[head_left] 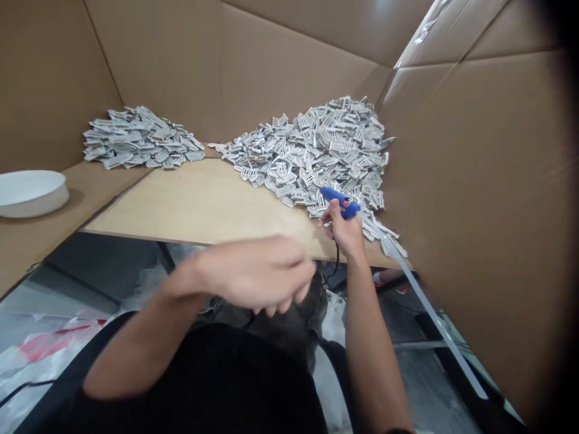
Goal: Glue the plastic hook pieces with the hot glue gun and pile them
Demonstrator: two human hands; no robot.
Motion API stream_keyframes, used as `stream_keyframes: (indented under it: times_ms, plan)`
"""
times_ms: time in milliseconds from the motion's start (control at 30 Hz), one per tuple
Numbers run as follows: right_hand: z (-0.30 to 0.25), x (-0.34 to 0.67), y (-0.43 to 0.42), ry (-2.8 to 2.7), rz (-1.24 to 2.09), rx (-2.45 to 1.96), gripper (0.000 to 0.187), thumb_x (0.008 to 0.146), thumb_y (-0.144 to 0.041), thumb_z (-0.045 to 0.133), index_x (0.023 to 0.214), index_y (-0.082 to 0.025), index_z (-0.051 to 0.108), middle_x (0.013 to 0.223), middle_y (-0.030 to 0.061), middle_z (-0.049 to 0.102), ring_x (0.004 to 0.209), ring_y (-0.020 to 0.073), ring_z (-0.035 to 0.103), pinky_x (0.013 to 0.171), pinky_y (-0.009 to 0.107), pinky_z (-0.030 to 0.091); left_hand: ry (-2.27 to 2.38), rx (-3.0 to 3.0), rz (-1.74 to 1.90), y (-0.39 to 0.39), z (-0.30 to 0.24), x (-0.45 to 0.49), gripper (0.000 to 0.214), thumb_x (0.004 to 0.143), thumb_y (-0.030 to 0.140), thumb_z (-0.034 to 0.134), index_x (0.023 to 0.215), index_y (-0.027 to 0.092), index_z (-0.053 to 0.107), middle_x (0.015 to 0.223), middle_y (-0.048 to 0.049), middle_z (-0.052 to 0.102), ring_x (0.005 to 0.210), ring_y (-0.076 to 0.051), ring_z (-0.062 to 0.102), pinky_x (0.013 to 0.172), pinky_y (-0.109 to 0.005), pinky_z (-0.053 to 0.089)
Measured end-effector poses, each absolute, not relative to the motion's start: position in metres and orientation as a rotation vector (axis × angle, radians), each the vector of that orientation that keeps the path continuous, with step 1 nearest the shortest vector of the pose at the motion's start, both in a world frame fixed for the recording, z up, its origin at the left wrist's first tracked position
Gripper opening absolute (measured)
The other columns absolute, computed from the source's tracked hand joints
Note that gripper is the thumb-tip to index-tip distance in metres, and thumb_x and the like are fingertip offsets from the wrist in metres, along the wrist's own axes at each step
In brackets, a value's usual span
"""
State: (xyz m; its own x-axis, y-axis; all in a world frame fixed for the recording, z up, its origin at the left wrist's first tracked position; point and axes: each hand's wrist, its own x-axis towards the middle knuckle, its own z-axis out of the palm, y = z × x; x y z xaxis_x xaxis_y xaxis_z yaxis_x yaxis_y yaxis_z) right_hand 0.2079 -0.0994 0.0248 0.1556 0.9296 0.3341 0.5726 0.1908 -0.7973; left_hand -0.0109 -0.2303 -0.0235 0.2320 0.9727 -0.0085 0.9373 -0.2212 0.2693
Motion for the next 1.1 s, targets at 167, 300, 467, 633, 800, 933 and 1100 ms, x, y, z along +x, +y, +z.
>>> stream_keyframes:
  times_ms: [167, 300, 467, 633, 800, 933, 1100]
  plan:
    - [0.026, 0.211, -0.103, -1.502, 0.567, -1.440, 0.068, 0.088, -0.087, 0.049, 0.075, -0.022, 0.064, 0.068, 0.0058, 0.071, 0.050, 0.0141, 0.053, 0.052, 0.028, 0.045, 2.093, 2.060, 0.124, -0.213, -0.058, -0.039, 0.074, 0.096, 0.065, 0.052, 0.135, 0.004, 0.067, 0.114, -0.0331, 0.070, 0.112, -0.047, 0.066, 0.086, -0.055, 0.054]
    - [0.023, 0.215, -0.100, -1.631, 0.473, -1.510, 0.054, 0.088, -0.072, 0.062, 0.072, -0.021, 0.066, 0.069, 0.0056, 0.070, 0.062, 0.0182, 0.062, 0.063, 0.030, 0.048, 2.280, 1.935, -0.035, -0.204, -0.086, -0.044, 0.074, 0.101, 0.050, 0.046, 0.152, -0.003, 0.050, 0.135, -0.0401, 0.060, 0.122, -0.051, 0.060, 0.085, -0.058, 0.055]
    - [0.013, 0.211, -0.094, -1.791, 0.396, -1.502, 0.036, 0.082, -0.056, 0.071, 0.085, -0.021, 0.064, 0.078, 0.0029, 0.070, 0.070, 0.0197, 0.062, 0.067, 0.030, 0.045, 2.084, 2.119, 0.038, -0.200, -0.083, -0.041, 0.044, 0.097, 0.018, 0.048, 0.135, 0.006, 0.066, 0.125, -0.0305, 0.068, 0.113, -0.040, 0.068, 0.085, -0.044, 0.053]
    - [0.006, 0.190, -0.094, -1.861, 0.357, -1.595, 0.020, 0.083, -0.034, 0.071, 0.097, -0.021, 0.066, 0.086, 0.0033, 0.073, 0.077, 0.0206, 0.064, 0.070, 0.028, 0.044, 1.709, 2.138, 0.566, -0.192, -0.023, -0.037, 0.020, 0.098, 0.027, 0.053, 0.087, 0.022, 0.069, 0.090, -0.0098, 0.076, 0.086, -0.028, 0.072, 0.077, -0.036, 0.047]
    - [0.009, 0.163, -0.081, -1.975, 0.342, -1.637, 0.022, 0.079, -0.028, 0.078, 0.098, -0.020, 0.069, 0.094, 0.0074, 0.077, 0.085, 0.0238, 0.069, 0.073, 0.029, 0.044, 2.078, 2.010, 0.807, -0.150, 0.020, -0.053, 0.016, 0.096, 0.031, 0.059, 0.084, 0.022, 0.067, 0.092, -0.0107, 0.077, 0.090, -0.031, 0.071, 0.076, -0.036, 0.043]
    - [0.021, 0.143, -0.071, -2.098, 0.269, -1.695, 0.011, 0.079, -0.023, 0.076, 0.089, -0.022, 0.070, 0.095, 0.0105, 0.078, 0.088, 0.0280, 0.072, 0.071, 0.030, 0.042, 2.246, 2.004, 0.841, -0.096, 0.031, -0.064, 0.013, 0.095, 0.026, 0.057, 0.095, 0.020, 0.068, 0.103, -0.0147, 0.077, 0.098, -0.032, 0.070, 0.078, -0.035, 0.043]
    - [0.024, 0.134, -0.062, -2.175, 0.279, -1.704, 0.012, 0.073, -0.021, 0.076, 0.081, -0.022, 0.068, 0.090, 0.0108, 0.077, 0.087, 0.0295, 0.071, 0.068, 0.030, 0.041, 2.071, 2.064, 0.836, -0.024, 0.030, -0.046, 0.015, 0.094, 0.029, 0.062, 0.087, 0.018, 0.068, 0.102, -0.0181, 0.075, 0.097, -0.031, 0.067, 0.080, -0.034, 0.042]
